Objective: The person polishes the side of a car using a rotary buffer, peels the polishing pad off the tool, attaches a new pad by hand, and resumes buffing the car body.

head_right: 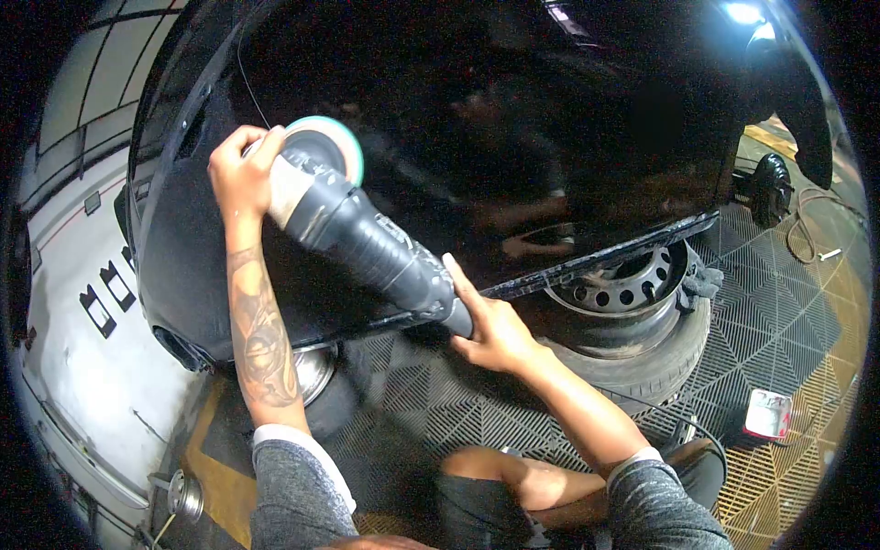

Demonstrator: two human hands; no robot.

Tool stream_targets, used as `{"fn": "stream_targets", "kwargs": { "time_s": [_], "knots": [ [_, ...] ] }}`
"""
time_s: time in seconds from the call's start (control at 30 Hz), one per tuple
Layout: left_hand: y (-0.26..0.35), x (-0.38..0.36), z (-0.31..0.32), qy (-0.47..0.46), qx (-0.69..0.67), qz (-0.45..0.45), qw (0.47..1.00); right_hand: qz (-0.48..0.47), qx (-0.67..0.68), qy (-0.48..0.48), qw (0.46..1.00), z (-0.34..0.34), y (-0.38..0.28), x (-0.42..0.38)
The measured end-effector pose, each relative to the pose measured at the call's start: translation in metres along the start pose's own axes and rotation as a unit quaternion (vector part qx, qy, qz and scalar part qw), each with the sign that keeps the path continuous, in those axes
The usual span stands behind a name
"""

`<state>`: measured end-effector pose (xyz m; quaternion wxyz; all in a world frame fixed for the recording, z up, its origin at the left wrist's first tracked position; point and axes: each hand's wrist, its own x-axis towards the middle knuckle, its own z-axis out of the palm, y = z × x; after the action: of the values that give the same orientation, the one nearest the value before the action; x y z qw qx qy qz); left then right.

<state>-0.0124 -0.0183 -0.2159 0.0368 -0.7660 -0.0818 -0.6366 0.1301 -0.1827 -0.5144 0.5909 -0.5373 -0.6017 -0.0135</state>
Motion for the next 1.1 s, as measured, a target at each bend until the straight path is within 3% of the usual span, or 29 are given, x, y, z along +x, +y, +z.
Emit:
{"fn": "stream_targets", "kwargs": {
  "time_s": [0.17, 0.33, 0.37, 0.43, 0.6, 0.7, 0.83, 1.1],
  "knots": [
    [-0.013, -0.009, -0.013, 0.001, -0.001, -0.036, 0.999, -0.038, -0.018, 0.003, 0.999, 0.014, 0.001, 0.002],
    [0.013, -0.003, 0.001, -0.019, -0.011, -0.023, 1.0, 0.04, -0.002, -0.013, 0.999, -0.005, -0.009, -0.012],
    [0.02, -0.001, 0.007, -0.026, -0.013, -0.021, 0.999, 0.043, -0.004, -0.004, 0.999, -0.008, -0.007, -0.018],
    [0.035, 0.002, 0.018, -0.031, -0.022, -0.008, 0.999, -0.037, -0.002, 0.054, 0.998, -0.014, -0.001, -0.028],
    [0.081, 0.007, 0.048, -0.041, -0.045, 0.021, 0.998, 0.012, -0.046, 0.059, 0.997, -0.051, 0.004, -0.045],
    [0.108, 0.012, 0.065, -0.057, -0.045, 0.038, 0.997, -0.051, -0.03, 0.128, 0.99, -0.066, 0.006, -0.052],
    [0.143, 0.02, 0.092, -0.071, -0.042, 0.065, 0.994, 0.007, -0.009, 0.132, 0.991, -0.091, 0.009, -0.064],
    [0.214, 0.026, 0.139, -0.089, -0.031, 0.094, 0.991, 0.001, -0.006, 0.195, 0.981, -0.136, 0.019, -0.084]
  ]
}}
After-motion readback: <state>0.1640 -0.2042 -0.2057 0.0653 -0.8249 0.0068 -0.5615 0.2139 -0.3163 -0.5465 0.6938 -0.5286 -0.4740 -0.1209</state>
